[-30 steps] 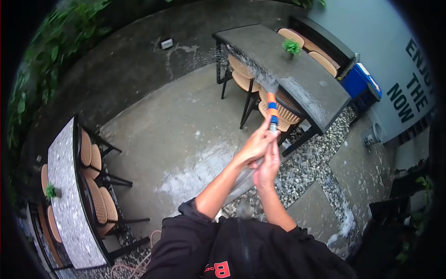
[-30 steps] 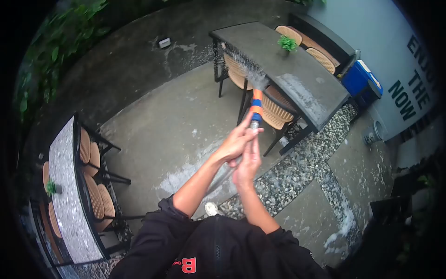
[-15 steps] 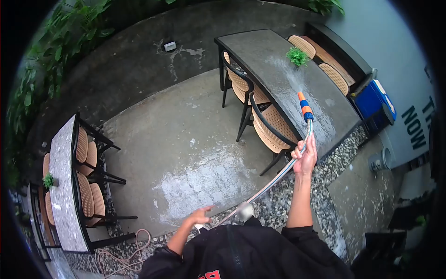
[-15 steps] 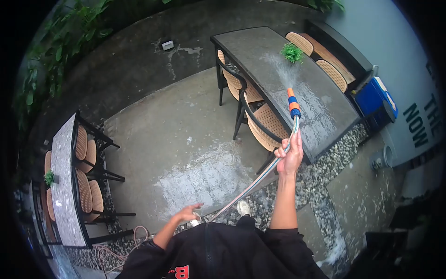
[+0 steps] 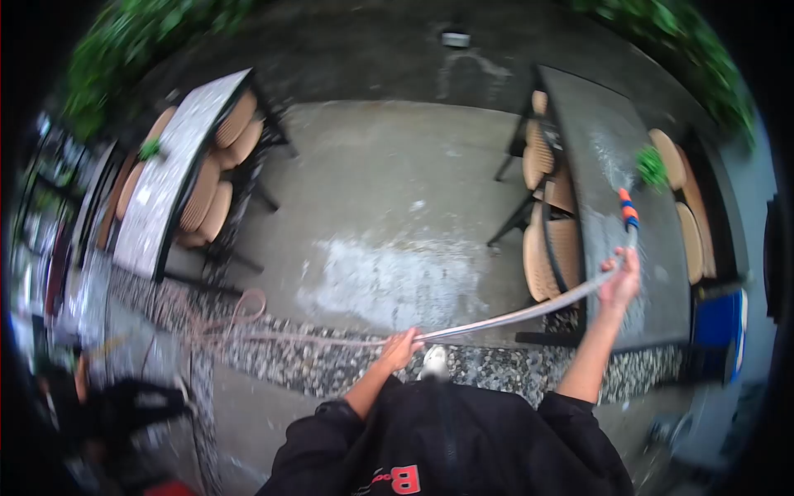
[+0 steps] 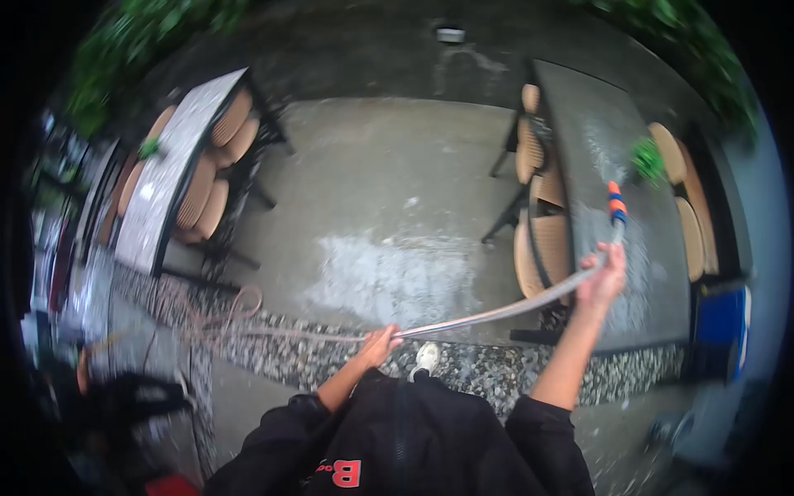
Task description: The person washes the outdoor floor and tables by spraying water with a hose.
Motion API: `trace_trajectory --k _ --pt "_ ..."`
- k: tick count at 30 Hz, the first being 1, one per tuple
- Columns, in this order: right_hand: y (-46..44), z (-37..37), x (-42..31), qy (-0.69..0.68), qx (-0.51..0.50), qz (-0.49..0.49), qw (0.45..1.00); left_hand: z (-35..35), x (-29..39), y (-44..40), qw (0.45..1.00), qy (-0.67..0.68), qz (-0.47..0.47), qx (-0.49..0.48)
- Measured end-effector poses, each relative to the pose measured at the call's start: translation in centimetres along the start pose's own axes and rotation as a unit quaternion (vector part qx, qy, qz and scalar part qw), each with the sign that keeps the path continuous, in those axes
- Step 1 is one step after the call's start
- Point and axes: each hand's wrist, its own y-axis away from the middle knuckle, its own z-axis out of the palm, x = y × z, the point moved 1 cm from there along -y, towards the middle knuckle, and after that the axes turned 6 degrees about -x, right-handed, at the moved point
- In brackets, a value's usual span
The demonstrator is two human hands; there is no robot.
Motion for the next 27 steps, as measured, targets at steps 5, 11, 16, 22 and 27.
trace_trajectory --k 5,11,16,22,27 --pt "-1.2 1.2 2.8 0.196 -0.124 0.157 0.96 0.4 -1.7 5.1 0.992 0.02 -0.001 0.122" --pt "2.9 6.3 10.6 0.307 -0.184 0.184 0.915 1.2 -3.0 13.1 0.975 0.071 -0.131 0.163" --pt "7.5 4.0 15.4 0.303 -0.102 0.199 0.926 4.1 -6.5 18.5 0.947 0.063 -0.26 0.178" --pt "11.6 -2.6 18.1 0.308 -0.052 0.336 0.889 6.5 -8.5 22.6 0.927 0.052 -0.309 0.208" --pt "14.5 -4.2 17.1 0.338 -0.106 0.391 0.85 6.8 -7.8 24.7 0.92 0.044 -0.302 0.247"
